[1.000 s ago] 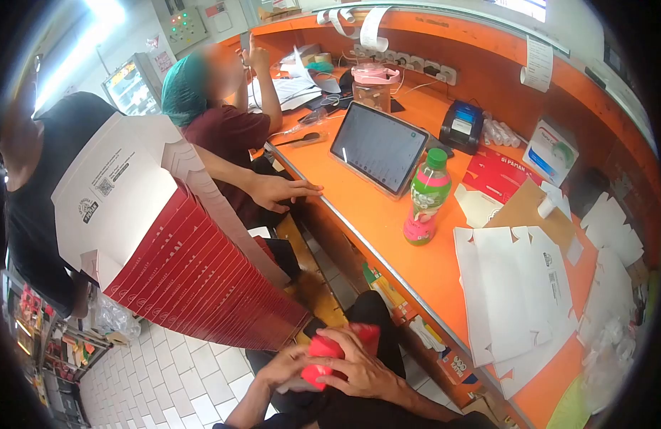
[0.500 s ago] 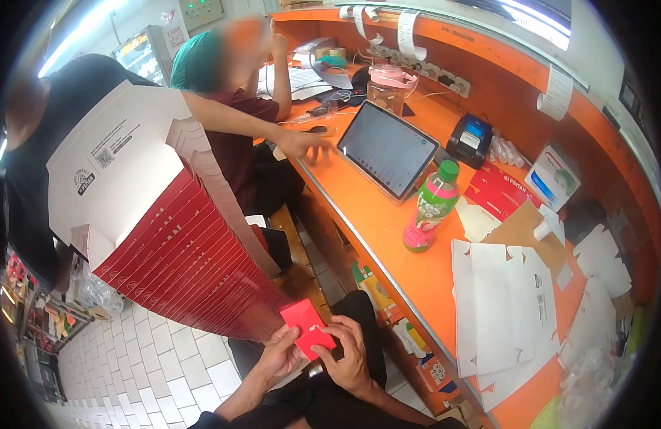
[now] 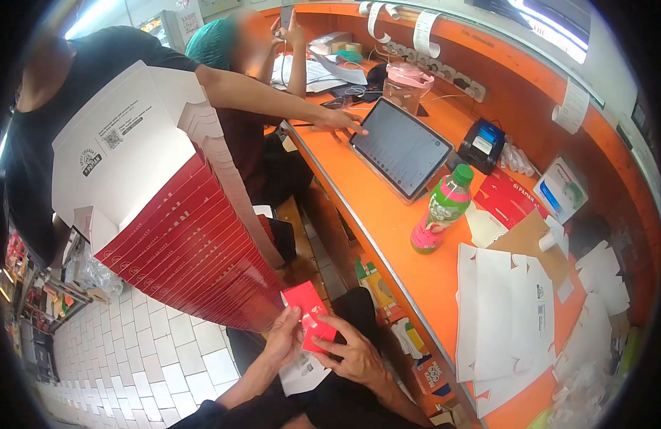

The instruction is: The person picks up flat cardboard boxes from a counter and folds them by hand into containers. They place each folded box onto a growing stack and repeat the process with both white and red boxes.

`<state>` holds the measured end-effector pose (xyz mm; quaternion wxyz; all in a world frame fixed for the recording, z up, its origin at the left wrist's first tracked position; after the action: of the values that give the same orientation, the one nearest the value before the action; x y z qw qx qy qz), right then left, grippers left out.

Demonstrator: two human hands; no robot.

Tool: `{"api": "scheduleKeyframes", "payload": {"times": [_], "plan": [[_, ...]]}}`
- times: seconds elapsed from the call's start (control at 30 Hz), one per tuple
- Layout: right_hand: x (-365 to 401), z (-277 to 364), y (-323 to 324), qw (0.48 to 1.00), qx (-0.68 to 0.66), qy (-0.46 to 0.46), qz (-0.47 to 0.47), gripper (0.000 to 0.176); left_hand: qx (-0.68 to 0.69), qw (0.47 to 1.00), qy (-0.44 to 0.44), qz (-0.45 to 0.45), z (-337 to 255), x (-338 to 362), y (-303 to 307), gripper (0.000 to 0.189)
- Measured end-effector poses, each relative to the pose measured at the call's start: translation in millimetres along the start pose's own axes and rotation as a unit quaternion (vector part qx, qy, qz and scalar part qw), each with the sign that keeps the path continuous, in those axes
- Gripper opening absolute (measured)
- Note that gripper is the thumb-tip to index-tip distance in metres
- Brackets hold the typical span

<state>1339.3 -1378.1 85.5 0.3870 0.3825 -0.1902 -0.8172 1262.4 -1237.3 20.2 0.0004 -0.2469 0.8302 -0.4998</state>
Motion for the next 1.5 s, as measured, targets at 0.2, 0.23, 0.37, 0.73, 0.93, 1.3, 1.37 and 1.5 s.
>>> {"api": "scheduleKeyframes", "payload": {"times": [0.2, 0.23, 0.37, 0.73, 0.93, 1.3, 1.37, 1.5], "plan": [[8.5, -4.0, -5.6, 0.981, 0.119, -0.019, -0.151, 0.036, -0.044, 0.999, 0.017, 0.022, 31.5, 11.7, 3.6, 0.032], [10.6, -2.4, -8.3, 0.981, 0.119, -0.016, -0.149, 0.036, -0.053, 0.998, 0.013, 0.012, 32.8, 11.7, 3.6, 0.031], [14.2, 8.0, 8.0, 0.967, 0.115, -0.065, -0.219, 0.074, -0.323, 0.943, -0.077, 0.030, 11.8, 27.1, -17.4, 0.025], [-2.2, 34.7, 104.4, 0.914, -0.190, -0.090, -0.346, 0.084, -0.666, 0.447, -0.217, 0.556, -49.1, 119.4, -127.9, 0.031], [-22.6, 55.8, 136.4, 0.904, -0.292, -0.048, -0.309, 0.061, -0.738, 0.234, -0.435, 0.460, -89.7, 137.1, -162.4, 0.010], [-67.4, 63.4, 132.0, 0.963, -0.252, -0.022, -0.098, 0.058, -0.582, 0.273, -0.705, 0.300, -164.4, 144.6, -201.9, 0.017], [-81.8, 60.4, 142.2, 0.969, -0.124, -0.153, -0.150, 0.059, -0.533, 0.285, -0.748, 0.274, -175.7, 152.3, -210.5, 0.016], [-97.4, 48.6, 213.8, 0.962, -0.044, -0.089, -0.255, 0.044, -0.437, 0.405, -0.763, 0.249, -219.9, 178.8, -190.0, 0.018]]}}
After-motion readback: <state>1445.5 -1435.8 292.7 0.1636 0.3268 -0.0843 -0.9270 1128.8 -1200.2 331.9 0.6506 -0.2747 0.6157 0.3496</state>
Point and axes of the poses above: each hand's wrist, its own x-axis away from the middle knuckle, its own y-axis out of the back of the hand, z = x × y, the point moved 4 cm from there along -x, towards the middle knuckle, and after that the axes turned 9 degrees about x, right-handed, at the moved point
